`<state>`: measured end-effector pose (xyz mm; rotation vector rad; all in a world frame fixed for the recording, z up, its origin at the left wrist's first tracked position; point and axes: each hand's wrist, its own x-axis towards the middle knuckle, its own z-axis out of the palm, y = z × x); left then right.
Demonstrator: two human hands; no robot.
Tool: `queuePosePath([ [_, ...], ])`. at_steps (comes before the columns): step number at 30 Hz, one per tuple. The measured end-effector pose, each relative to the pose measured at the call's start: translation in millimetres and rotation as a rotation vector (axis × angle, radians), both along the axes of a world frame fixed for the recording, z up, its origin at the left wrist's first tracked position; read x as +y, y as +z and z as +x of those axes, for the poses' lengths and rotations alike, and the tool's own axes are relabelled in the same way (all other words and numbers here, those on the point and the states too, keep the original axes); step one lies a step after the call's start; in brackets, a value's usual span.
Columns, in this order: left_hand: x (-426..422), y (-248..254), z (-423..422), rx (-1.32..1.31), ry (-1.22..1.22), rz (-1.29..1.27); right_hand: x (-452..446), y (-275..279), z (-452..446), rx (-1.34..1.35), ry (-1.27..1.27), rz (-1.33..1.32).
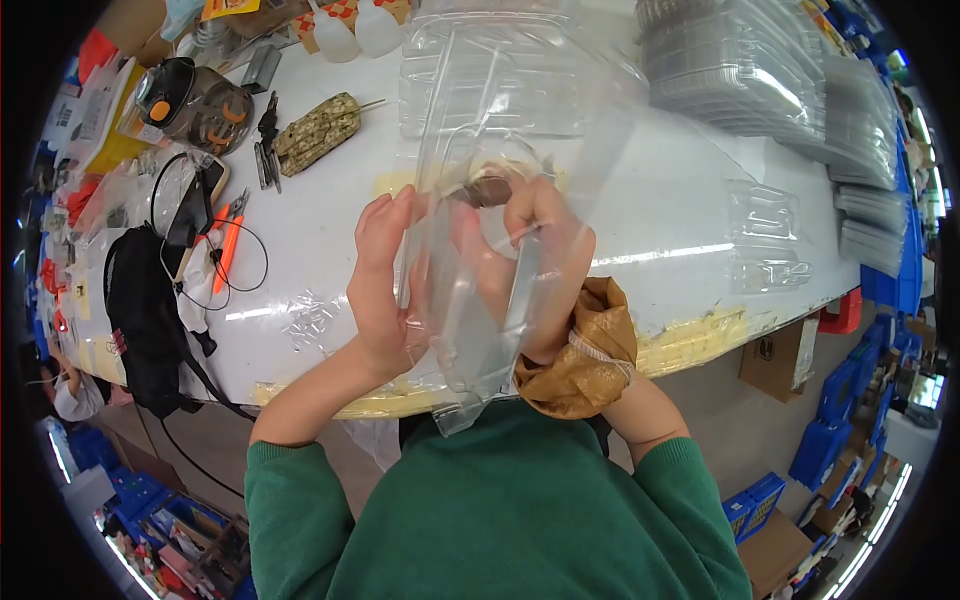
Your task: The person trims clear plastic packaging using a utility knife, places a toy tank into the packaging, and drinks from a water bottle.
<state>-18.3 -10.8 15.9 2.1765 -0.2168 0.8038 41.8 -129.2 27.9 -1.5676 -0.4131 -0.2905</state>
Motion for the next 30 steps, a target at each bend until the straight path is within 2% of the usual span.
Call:
queuePosePath([
  [3,0,9,-2,0.148,0.02,-0.139,2,-1,4,0.008,0.02,0.013],
  [7,2,15,5,0.288,-0.149,-0.505,-1,-4,9,-0.008,0.036,-0.014],
  [12,25,16,11,0.425,-0.215,-0.702,-12,8,18,0.094,0.089,0.073],
  [15,38,14,14,0.425,-0.245,-0.76,-24,36,40,0.151,0.197,0.204],
  [17,41,12,16,0.437,-0.3,-0.812,-36,52,51,0.31,0.431,0.232],
  [18,41,11,17,0.439,-0.303,-0.816,-42,50,56,0.312,0.428,0.229],
  [22,42,8,17,0.437,-0.308,-0.776,-56,31,72,0.446,0.679,0.154],
  [28,42,10,15,0.453,-0.335,-0.787,-43,19,60,0.404,0.588,0.202],
  [30,40,14,14,0.452,-0.346,-0.778,-41,24,56,0.403,0.571,0.105],
])
